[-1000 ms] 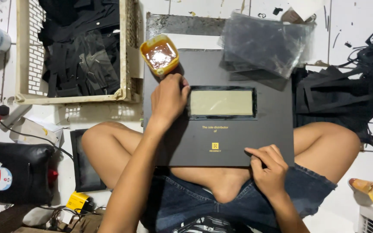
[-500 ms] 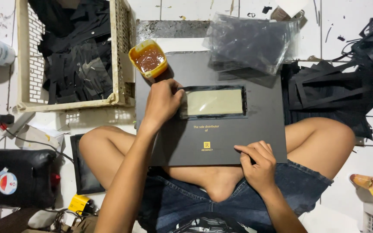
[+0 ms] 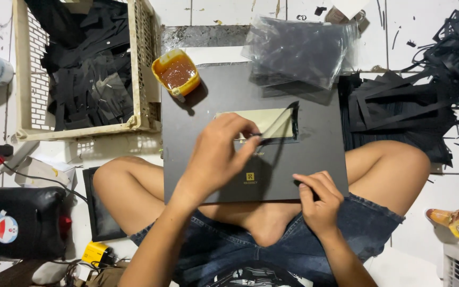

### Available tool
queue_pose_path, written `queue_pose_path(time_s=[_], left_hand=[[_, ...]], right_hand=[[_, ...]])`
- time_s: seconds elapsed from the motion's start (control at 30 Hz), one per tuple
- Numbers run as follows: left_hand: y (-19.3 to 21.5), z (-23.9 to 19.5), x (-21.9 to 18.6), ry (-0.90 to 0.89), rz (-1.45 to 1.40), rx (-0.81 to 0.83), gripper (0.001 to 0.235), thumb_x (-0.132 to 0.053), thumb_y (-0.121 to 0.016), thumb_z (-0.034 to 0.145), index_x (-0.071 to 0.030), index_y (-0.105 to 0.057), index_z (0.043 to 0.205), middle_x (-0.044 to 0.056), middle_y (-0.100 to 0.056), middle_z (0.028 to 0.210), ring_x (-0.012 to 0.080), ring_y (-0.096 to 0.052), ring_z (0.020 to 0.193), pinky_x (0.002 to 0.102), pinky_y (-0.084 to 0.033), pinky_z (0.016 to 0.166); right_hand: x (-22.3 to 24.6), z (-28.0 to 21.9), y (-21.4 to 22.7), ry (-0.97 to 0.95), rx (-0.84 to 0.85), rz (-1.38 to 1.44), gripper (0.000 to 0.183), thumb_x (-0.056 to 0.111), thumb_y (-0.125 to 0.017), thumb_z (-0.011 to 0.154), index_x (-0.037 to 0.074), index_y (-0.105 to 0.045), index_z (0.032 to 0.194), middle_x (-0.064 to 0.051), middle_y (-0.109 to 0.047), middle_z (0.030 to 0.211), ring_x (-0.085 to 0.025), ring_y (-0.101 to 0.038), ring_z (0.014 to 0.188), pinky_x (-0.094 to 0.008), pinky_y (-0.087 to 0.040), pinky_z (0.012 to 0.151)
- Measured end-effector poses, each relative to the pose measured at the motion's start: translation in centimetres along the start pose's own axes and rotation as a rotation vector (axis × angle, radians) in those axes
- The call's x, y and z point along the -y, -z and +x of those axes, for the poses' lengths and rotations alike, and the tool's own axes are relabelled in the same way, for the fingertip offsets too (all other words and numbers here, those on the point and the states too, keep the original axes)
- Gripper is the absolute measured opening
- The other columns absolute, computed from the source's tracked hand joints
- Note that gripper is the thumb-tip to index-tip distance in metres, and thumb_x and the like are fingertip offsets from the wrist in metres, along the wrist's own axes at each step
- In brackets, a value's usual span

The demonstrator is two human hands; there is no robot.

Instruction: The person sits on the floor with a dark board on their lap and applies glue with a stick along the edges of a rectangular frame. They then press a rubber sheet into the frame, smooth it by hand, and continue applying glue around the frame edges.

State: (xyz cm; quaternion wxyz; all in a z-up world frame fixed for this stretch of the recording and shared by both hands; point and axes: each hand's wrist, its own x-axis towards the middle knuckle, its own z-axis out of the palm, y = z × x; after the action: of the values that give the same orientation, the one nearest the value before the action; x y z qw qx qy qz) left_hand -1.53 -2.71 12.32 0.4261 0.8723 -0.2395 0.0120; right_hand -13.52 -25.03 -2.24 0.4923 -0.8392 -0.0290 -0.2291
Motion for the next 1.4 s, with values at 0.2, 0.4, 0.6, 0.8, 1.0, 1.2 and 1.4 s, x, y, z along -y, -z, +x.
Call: queue_pose_path(time_s=[0.2,0.4,0.6,0.8,1.0,1.2,1.4], left_hand=[[-1.4,-0.8,-2.8,-0.252,-0.049,-0.066,0.01,-0.015,-0.067,0.092,-0.008,-0.068,0.099,0.009,-0.064,0.087,0.0323,-0.066,0.085,0.043,-0.055,0.076],[-0.9,-3.3,-6.0,-0.122,-0.351,-0.11,0.008,-0.013,-0.07,0.092,-0.01,-0.072,0.099,0.006,-0.068,0.088,0.0275,-0.071,0.083,0.035,-0.06,0.072],[-2.0,-7.0,0.6,0.279,-0.247,-0.294,0.01,-0.008,-0.077,0.087,-0.004,-0.075,0.096,0.015,-0.076,0.086,0.0317,-0.076,0.077,0.039,-0.061,0.066],[-2.1,-11.5,6.7,0.217,0.471,-0.295,0.04,-0.018,-0.073,0.094,-0.009,-0.066,0.133,0.016,-0.063,0.119,0.037,-0.061,0.111,0.049,-0.05,0.093],[-1.5,-11.4,9.0,-0.102,0.612,0.032,0.047,-0.032,-0.066,0.096,-0.03,-0.061,0.143,0.01,-0.053,0.149,0.0347,-0.047,0.134,0.048,-0.039,0.104],[-2.3,-12.2,10.6,-0.044,0.693,0.099,0.048,-0.049,-0.057,0.098,-0.038,-0.056,0.146,0.011,-0.045,0.157,0.0362,-0.039,0.139,0.053,-0.03,0.108],[-2.6,-13.7,10.1,0.05,0.724,-0.016,0.045,-0.049,-0.055,0.1,-0.037,-0.058,0.144,0.01,-0.047,0.156,0.0338,-0.039,0.14,0.053,-0.026,0.11]], right_hand=[[-1.2,-1.1,1.0,-0.278,-0.236,0.097,0.025,-0.001,-0.058,0.095,-0.001,-0.072,0.115,-0.012,-0.063,0.088,-0.021,-0.056,0.085,-0.036,-0.046,0.08],[-1.7,2.0,1.9,-0.37,-0.208,0.464,0.059,0.002,-0.041,0.091,-0.006,-0.044,0.149,-0.024,-0.063,0.124,-0.026,-0.06,0.113,-0.031,-0.047,0.098],[-2.3,3.1,1.6,-0.502,-0.208,0.627,0.053,0.011,-0.042,0.094,-0.005,-0.048,0.144,-0.022,-0.067,0.111,-0.026,-0.067,0.1,-0.031,-0.053,0.09],[-1.3,2.3,1.9,-0.273,-0.14,0.059,0.047,-0.01,-0.059,0.088,-0.009,-0.059,0.135,-0.025,-0.067,0.112,-0.033,-0.064,0.104,-0.036,-0.052,0.092],[0.7,1.5,2.4,0.055,0.276,-0.254,0.048,0.005,-0.063,0.089,-0.001,-0.062,0.137,-0.011,-0.07,0.129,-0.031,-0.063,0.127,-0.045,-0.043,0.108],[0.4,1.4,2.5,0.151,0.396,-0.289,0.055,0.011,-0.057,0.094,-0.009,-0.05,0.145,-0.018,-0.064,0.141,-0.037,-0.055,0.137,-0.051,-0.035,0.116],[-0.2,1.7,2.5,0.135,0.37,-0.229,0.07,0.016,-0.063,0.09,-0.011,-0.04,0.15,-0.024,-0.056,0.149,-0.043,-0.048,0.14,-0.055,-0.034,0.114]])
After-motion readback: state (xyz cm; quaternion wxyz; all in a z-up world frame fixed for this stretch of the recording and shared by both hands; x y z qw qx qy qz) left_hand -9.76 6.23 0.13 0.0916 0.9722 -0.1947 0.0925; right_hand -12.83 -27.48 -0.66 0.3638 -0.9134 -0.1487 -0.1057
